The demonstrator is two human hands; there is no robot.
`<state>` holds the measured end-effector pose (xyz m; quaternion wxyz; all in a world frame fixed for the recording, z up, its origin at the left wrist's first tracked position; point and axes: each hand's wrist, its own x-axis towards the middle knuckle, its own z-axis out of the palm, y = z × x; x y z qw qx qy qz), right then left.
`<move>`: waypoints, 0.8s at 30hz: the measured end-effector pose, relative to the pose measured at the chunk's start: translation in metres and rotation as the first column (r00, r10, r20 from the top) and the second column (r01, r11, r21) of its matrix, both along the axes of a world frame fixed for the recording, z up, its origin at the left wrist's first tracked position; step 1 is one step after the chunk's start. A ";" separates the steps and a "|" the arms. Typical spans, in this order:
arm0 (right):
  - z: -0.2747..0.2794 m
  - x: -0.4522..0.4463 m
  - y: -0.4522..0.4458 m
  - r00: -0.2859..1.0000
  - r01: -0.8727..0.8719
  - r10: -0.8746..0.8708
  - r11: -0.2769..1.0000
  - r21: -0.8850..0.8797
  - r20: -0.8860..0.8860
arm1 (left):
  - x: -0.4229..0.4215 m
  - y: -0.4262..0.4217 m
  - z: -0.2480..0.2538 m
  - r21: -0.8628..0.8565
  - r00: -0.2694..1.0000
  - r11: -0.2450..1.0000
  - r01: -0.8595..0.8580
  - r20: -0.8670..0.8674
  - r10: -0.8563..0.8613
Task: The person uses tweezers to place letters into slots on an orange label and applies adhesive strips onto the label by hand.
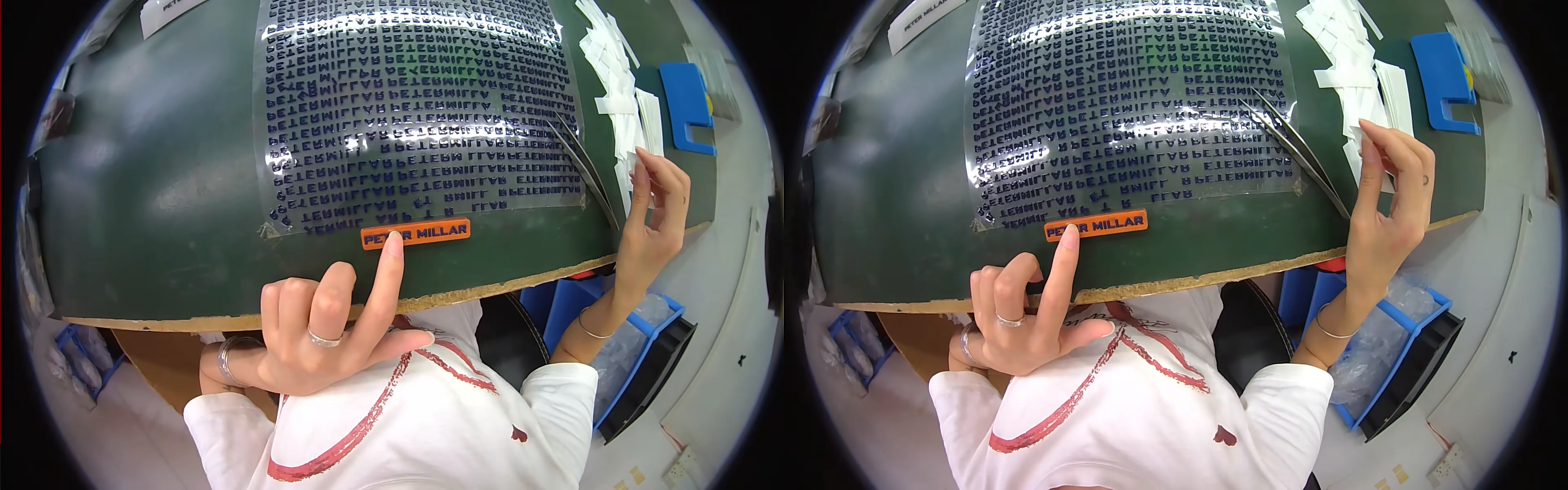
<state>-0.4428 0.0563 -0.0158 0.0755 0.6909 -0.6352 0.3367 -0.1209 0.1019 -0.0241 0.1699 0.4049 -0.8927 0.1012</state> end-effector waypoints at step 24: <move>-0.007 0.020 0.009 0.994 -0.079 0.087 0.989 -0.122 0.064 | 0.013 0.003 -0.015 0.078 0.988 0.995 0.068 -0.145 -0.056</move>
